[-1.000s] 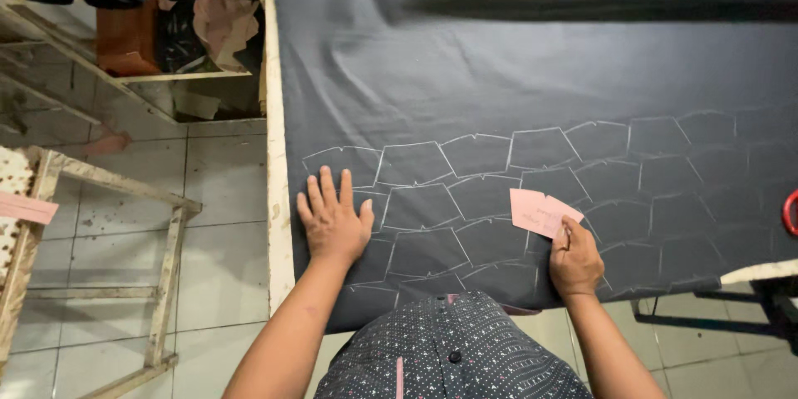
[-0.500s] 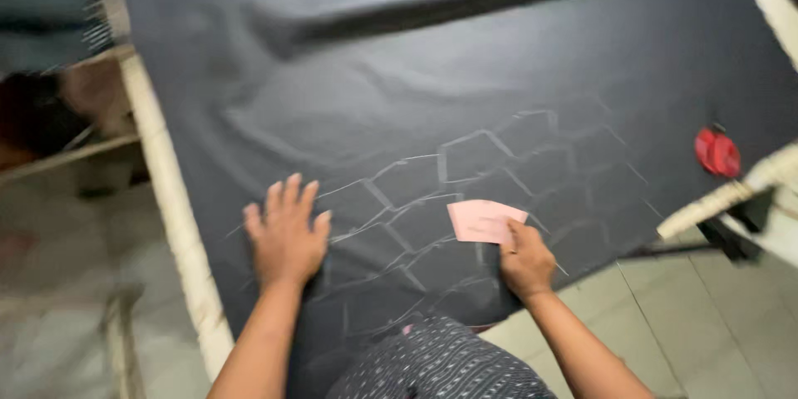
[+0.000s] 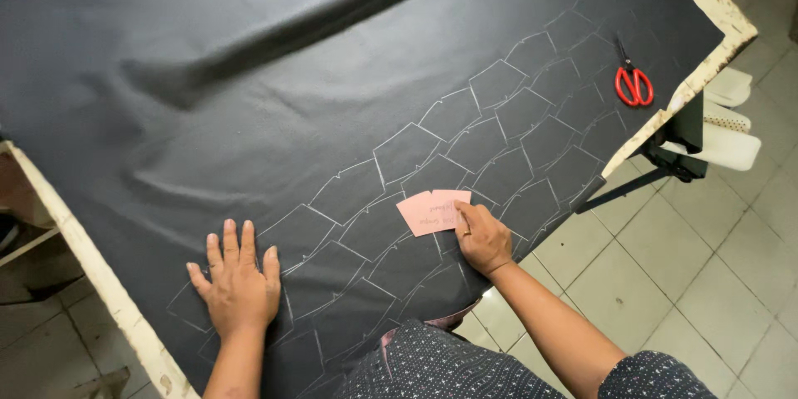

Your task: The person places a pink paper template on a large sheet of dark fabric and uses a small stick to trace the template's outline onto the fabric. This process is repeated multiple times across the fabric surface.

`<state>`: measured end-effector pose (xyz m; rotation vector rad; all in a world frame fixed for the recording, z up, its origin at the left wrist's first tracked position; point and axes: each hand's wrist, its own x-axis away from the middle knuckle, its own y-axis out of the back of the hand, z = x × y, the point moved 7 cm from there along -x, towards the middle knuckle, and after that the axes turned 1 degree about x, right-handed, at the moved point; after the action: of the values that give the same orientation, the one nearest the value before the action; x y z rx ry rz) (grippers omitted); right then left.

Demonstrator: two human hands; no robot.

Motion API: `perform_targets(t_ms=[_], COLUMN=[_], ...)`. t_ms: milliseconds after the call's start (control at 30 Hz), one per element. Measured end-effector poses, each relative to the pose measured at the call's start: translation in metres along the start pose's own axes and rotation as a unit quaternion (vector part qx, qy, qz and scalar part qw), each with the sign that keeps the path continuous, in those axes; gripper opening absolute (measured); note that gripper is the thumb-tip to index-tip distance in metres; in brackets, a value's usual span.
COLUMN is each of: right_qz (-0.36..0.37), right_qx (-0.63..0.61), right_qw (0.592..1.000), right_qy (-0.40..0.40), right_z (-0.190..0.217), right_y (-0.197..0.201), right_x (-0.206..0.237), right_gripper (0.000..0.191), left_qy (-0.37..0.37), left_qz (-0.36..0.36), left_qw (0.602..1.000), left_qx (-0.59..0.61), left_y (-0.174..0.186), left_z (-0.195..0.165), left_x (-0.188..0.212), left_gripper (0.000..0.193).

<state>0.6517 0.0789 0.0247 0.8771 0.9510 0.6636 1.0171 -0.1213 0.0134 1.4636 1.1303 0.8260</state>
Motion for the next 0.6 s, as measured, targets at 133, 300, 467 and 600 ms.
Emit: perform_targets(t_ms=[133, 300, 467, 600], right_qz=[0.019, 0.046, 0.142, 0.160], right_qx=[0.001, -0.021, -0.123, -0.177], right_qw=[1.000, 0.998, 0.969, 0.969], right_qy=[-0.022, -0.026, -0.159, -0.064], right_z=[-0.003, 0.003, 0.010, 0.082], right_y=[-0.005, -0.018, -0.044, -0.072], right_x=[0.004, 0.007, -0.001, -0.036], right_gripper=[0.029, 0.034, 0.034, 0.042], left_qy=[0.019, 0.032, 0.067, 0.047], left_qz=[-0.039, -0.064, -0.120, -0.144], left_qw=[0.999, 0.997, 0.990, 0.985], left_qx=[-0.019, 0.032, 0.019, 0.087], left_y=[0.012, 0.013, 0.024, 0.035], left_z=[0.008, 0.031, 0.093, 0.139], left_x=[-0.001, 0.002, -0.004, -0.009], left_gripper=[0.078, 0.075, 0.063, 0.046])
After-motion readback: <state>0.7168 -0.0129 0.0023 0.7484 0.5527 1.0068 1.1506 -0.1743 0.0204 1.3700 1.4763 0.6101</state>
